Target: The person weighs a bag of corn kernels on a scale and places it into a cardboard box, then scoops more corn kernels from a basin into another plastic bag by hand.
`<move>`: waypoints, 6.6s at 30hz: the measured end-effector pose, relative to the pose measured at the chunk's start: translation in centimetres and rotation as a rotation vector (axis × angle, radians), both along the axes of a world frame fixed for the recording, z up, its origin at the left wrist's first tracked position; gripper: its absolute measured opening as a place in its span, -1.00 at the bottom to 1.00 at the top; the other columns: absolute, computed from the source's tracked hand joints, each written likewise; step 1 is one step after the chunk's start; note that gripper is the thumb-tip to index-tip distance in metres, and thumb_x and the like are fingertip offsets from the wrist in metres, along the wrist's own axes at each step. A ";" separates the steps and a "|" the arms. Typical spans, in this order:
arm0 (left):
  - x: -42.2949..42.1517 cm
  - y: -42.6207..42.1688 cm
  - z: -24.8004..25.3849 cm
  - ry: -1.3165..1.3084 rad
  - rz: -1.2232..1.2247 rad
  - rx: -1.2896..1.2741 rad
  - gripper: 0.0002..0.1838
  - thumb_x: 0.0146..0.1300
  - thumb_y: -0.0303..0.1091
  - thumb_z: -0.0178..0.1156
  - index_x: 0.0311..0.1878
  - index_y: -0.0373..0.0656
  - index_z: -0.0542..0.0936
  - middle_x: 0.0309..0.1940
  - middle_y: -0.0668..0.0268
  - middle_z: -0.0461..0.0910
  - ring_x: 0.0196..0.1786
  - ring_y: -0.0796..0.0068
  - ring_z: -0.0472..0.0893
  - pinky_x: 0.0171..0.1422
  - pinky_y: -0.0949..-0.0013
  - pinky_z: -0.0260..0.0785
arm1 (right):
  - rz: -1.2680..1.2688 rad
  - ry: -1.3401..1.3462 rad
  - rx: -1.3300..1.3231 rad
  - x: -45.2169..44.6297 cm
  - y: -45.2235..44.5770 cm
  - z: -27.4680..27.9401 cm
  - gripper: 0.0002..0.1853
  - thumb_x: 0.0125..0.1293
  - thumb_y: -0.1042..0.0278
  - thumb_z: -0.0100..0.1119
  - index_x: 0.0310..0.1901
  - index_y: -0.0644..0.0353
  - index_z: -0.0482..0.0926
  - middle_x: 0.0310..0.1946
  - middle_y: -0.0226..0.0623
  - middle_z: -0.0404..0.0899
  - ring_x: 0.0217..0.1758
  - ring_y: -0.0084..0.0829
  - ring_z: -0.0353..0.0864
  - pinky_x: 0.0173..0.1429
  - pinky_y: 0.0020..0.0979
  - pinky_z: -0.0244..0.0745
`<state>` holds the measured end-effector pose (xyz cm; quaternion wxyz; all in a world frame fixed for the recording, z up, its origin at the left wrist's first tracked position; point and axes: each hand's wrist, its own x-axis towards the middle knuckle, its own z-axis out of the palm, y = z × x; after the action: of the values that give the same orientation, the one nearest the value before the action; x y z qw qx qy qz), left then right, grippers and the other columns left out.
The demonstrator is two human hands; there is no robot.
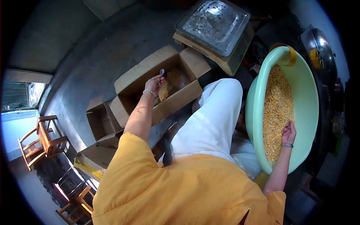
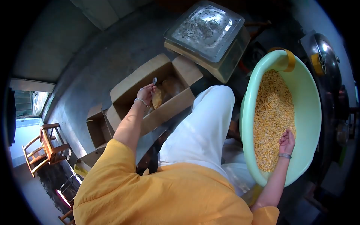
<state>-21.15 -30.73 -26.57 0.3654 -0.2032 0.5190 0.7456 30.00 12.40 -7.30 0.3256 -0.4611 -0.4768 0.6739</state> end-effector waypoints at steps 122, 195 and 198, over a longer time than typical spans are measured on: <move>0.6 -0.9 -8.2 0.754 -1.719 -0.954 -0.70 0.07 -0.25 0.12 -0.16 -0.16 0.65 -0.09 0.14 0.59 0.00 0.12 0.55 0.05 0.21 0.40 | 0.111 -0.332 -0.089 -2.5 -2.5 -1.2 -0.79 0.31 0.36 0.02 -0.09 0.25 0.49 -0.51 -0.35 0.54 -0.63 -0.55 0.49 -0.67 -0.54 0.36; 28.8 28.7 24.6 1.798 -2.318 -0.400 -0.29 -0.07 0.04 0.21 0.12 -0.23 0.44 -0.07 -0.02 0.55 -0.01 0.08 0.54 0.13 0.26 0.33 | -0.061 -0.597 0.560 19.7 -13.6 12.5 -0.80 0.13 0.60 -0.09 -0.33 0.25 0.58 -0.43 -0.29 0.61 -0.40 -0.50 0.61 -0.31 -0.52 0.50; 28.9 28.2 25.0 1.785 -2.288 -0.335 -0.35 -0.02 0.02 0.20 0.06 -0.28 0.46 -0.06 -0.06 0.54 0.01 0.04 0.52 0.13 0.21 0.33 | -0.312 -0.425 0.383 25.7 -18.7 8.0 -0.78 0.03 0.70 -0.15 -0.49 0.27 0.55 -0.58 -0.29 0.56 -0.53 -0.50 0.57 -0.46 -0.54 0.46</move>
<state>7.74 -2.51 -1.56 0.2822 0.7930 0.5219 -0.1382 55.67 -6.33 0.69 0.3991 -0.5891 -0.5759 0.4025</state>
